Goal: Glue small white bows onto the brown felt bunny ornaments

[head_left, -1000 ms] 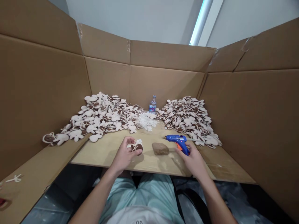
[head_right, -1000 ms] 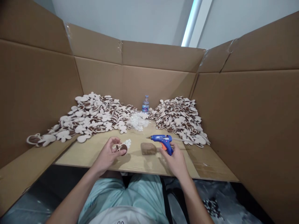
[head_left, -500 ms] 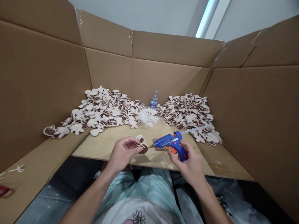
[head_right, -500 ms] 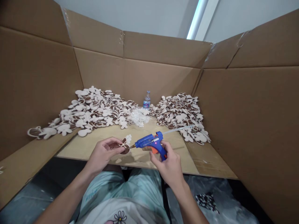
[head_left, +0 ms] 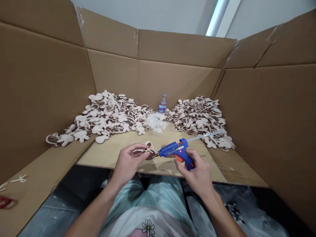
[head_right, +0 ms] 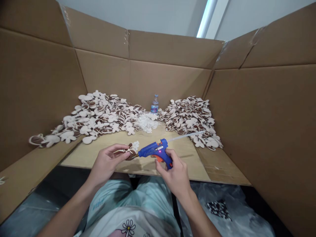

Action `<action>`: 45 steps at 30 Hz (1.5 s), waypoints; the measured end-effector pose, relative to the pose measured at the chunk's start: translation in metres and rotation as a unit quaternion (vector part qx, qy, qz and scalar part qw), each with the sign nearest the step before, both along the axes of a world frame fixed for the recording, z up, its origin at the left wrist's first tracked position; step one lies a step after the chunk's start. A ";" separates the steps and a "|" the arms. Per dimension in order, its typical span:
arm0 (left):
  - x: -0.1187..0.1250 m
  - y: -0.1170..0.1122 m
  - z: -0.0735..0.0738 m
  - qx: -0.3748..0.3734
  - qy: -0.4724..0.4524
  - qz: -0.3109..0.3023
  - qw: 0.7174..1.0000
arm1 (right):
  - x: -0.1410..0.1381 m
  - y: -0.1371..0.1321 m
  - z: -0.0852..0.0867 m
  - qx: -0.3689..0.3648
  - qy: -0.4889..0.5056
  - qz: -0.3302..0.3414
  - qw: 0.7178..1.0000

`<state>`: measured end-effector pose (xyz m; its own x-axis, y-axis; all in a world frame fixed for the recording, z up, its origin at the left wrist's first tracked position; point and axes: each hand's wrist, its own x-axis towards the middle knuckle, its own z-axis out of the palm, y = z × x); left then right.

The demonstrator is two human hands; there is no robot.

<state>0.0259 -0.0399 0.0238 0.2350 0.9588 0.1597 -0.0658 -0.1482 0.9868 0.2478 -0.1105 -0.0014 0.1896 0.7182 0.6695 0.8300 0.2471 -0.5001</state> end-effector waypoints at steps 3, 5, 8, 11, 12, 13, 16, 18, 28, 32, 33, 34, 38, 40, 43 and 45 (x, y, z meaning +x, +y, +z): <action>0.000 -0.002 0.002 -0.003 -0.001 -0.001 1.000 | 0.000 0.000 0.000 -0.003 0.003 0.001 1.000; 0.000 -0.003 0.003 -0.005 -0.003 -0.002 1.000 | 0.000 -0.001 0.001 -0.006 0.003 0.003 1.000; 0.000 -0.003 0.003 -0.008 -0.005 -0.004 1.000 | 0.000 -0.002 0.002 -0.017 0.005 0.002 1.000; -0.001 -0.004 0.003 -0.007 -0.002 -0.002 1.000 | -0.001 -0.003 0.003 -0.033 0.009 -0.002 0.999; -0.001 -0.004 0.004 -0.008 -0.001 -0.002 1.000 | -0.001 -0.003 0.003 -0.035 0.010 -0.004 0.999; -0.001 -0.004 0.004 -0.008 -0.001 -0.001 1.000 | 0.000 -0.003 0.003 -0.036 0.011 -0.004 0.999; -0.001 -0.003 0.004 -0.009 -0.002 0.000 1.000 | 0.000 -0.003 0.003 -0.035 0.012 -0.001 0.999; -0.001 -0.003 0.004 -0.009 -0.002 -0.002 1.000 | 0.001 -0.003 0.002 -0.035 0.013 0.002 0.999; -0.002 -0.003 0.003 -0.006 -0.003 -0.009 1.000 | 0.002 -0.002 0.001 -0.031 0.015 0.002 0.999; -0.002 -0.003 0.004 -0.011 -0.006 -0.009 1.000 | 0.002 -0.002 0.001 -0.029 0.016 0.004 0.999; -0.002 -0.003 0.004 -0.012 -0.007 -0.011 1.000 | 0.002 -0.002 0.001 -0.028 0.016 0.005 0.999; -0.002 -0.003 0.004 -0.013 -0.009 -0.013 1.000 | 0.002 -0.002 0.001 -0.028 0.016 0.005 0.999; -0.003 -0.003 0.003 -0.012 -0.011 -0.016 1.000 | 0.003 -0.003 0.000 -0.028 0.014 0.000 0.999; -0.003 -0.002 0.002 -0.011 -0.011 -0.017 1.000 | 0.003 -0.003 0.000 -0.030 0.015 -0.001 0.999; -0.004 -0.001 0.001 -0.009 -0.015 -0.021 1.000 | 0.003 -0.003 0.001 -0.026 0.017 0.003 0.999; -0.004 -0.001 0.001 -0.011 -0.018 -0.023 1.000 | 0.003 -0.003 0.001 -0.023 0.017 0.005 1.000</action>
<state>0.0223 -0.0411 0.0253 0.2730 0.9506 0.1478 -0.1076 -0.1225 0.9866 0.2505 -0.1139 0.0000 0.2033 0.7503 0.6291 0.8103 0.2317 -0.5382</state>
